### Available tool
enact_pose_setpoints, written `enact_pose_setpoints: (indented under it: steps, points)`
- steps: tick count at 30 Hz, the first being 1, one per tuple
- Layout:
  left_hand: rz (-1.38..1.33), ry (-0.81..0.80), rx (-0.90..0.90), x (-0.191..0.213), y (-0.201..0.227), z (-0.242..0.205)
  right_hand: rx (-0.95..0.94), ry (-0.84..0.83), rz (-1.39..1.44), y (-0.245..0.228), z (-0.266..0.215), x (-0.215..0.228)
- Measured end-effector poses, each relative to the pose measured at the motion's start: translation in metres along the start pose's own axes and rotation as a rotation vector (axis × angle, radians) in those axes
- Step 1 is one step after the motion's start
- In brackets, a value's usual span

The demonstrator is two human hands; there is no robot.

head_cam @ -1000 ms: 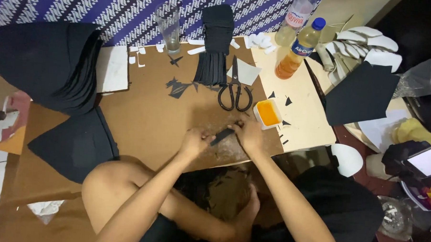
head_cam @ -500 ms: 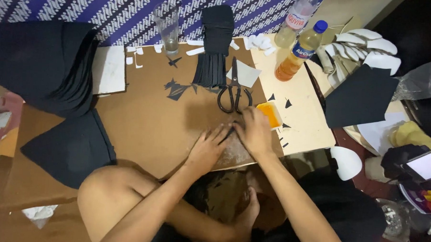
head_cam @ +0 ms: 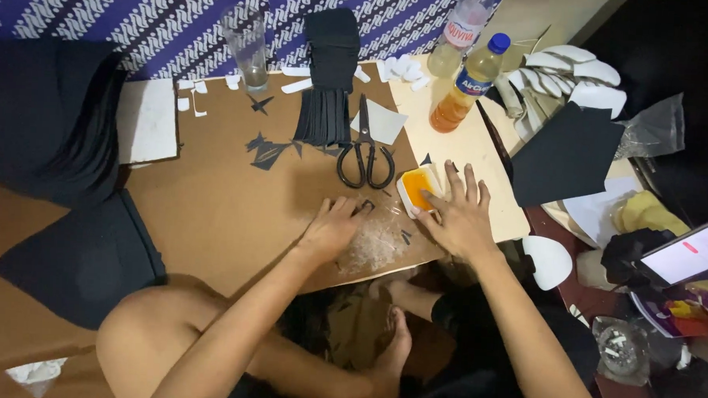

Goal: Applying glue to small strips of material and assembling them onto a larger base piece.

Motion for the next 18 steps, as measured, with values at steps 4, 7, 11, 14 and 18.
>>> enact_pose_setpoints:
  steps: [4, 7, 11, 14, 18]
  points:
    - [-0.048, 0.019, -0.007, -0.002, 0.001, -0.005, -0.023, -0.079, -0.004, 0.002, 0.009, -0.006]
    - [0.051, 0.205, -0.066, 0.008, 0.004, -0.010, -0.010, -0.158, -0.044, 0.000, 0.014, -0.009]
    - [-0.011, 0.043, -0.002, 0.009, 0.001, -0.013, 0.012, -0.142, -0.021, 0.001, 0.010, -0.013]
    - [-0.066, -0.047, 0.033, 0.014, -0.004, -0.013, 0.011, -0.019, 0.045, 0.006, 0.002, 0.018]
    - [-0.182, -0.150, 0.105, 0.006, -0.013, -0.005, 0.055, 0.245, 0.148, 0.015, -0.019, 0.040]
Point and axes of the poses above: each hand's wrist, its own z-axis towards the middle knuckle, its own x-axis out of the back of the hand, y = z × x, the point moved 8 cm from there along z, towards the middle knuckle, and after that the axes turned 7 degrees about -z, right-handed, at the moved point
